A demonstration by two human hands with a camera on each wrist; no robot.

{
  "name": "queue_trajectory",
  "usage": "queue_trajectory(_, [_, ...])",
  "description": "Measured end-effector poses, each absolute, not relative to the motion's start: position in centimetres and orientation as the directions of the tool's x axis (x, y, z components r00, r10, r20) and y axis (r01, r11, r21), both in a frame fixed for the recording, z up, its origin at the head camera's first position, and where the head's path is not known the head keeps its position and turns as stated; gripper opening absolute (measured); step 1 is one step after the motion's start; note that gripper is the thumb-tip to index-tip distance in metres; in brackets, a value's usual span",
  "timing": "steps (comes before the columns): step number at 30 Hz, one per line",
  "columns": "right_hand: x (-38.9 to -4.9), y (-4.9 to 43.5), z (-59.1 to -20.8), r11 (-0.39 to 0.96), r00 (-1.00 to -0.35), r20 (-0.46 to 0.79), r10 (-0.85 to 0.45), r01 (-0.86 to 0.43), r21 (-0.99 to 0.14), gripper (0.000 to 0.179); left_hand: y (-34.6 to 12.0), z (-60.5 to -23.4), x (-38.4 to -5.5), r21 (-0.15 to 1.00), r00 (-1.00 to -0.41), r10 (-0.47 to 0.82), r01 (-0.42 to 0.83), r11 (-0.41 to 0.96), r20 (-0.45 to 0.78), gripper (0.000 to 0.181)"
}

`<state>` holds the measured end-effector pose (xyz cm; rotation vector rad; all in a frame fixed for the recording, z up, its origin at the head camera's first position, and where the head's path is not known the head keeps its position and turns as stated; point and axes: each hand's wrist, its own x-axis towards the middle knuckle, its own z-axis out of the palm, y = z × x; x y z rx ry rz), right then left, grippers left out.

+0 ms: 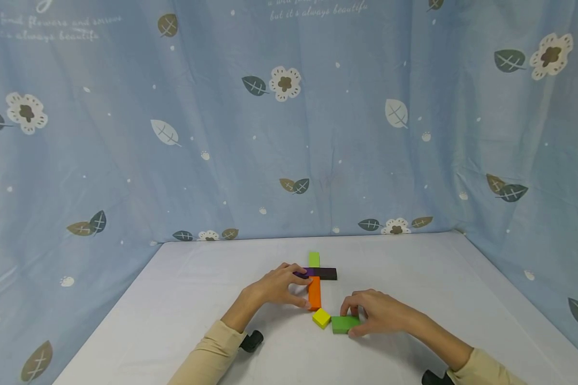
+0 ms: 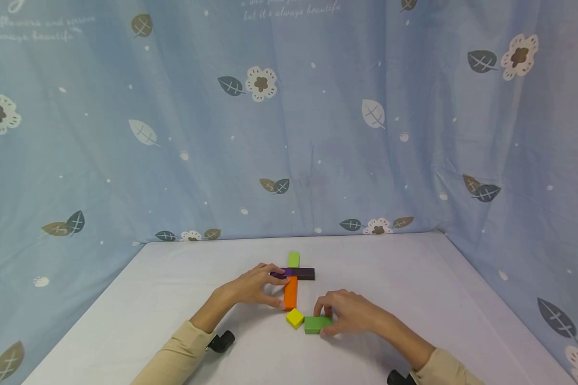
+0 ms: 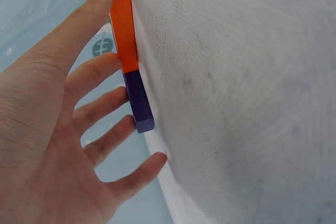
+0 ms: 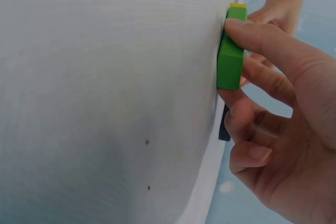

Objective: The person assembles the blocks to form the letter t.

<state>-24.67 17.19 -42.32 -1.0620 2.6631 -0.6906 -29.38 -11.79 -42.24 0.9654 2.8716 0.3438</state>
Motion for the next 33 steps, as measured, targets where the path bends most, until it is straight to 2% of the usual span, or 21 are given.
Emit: queue_trajectory(33, [-24.52, 17.19, -42.42, 0.626, -0.726, -0.024, -0.688, -0.576, -0.526, 0.030, -11.84, -41.97, -29.26, 0.242, -0.786, 0.619, 0.598, 0.764, -0.012, 0.064])
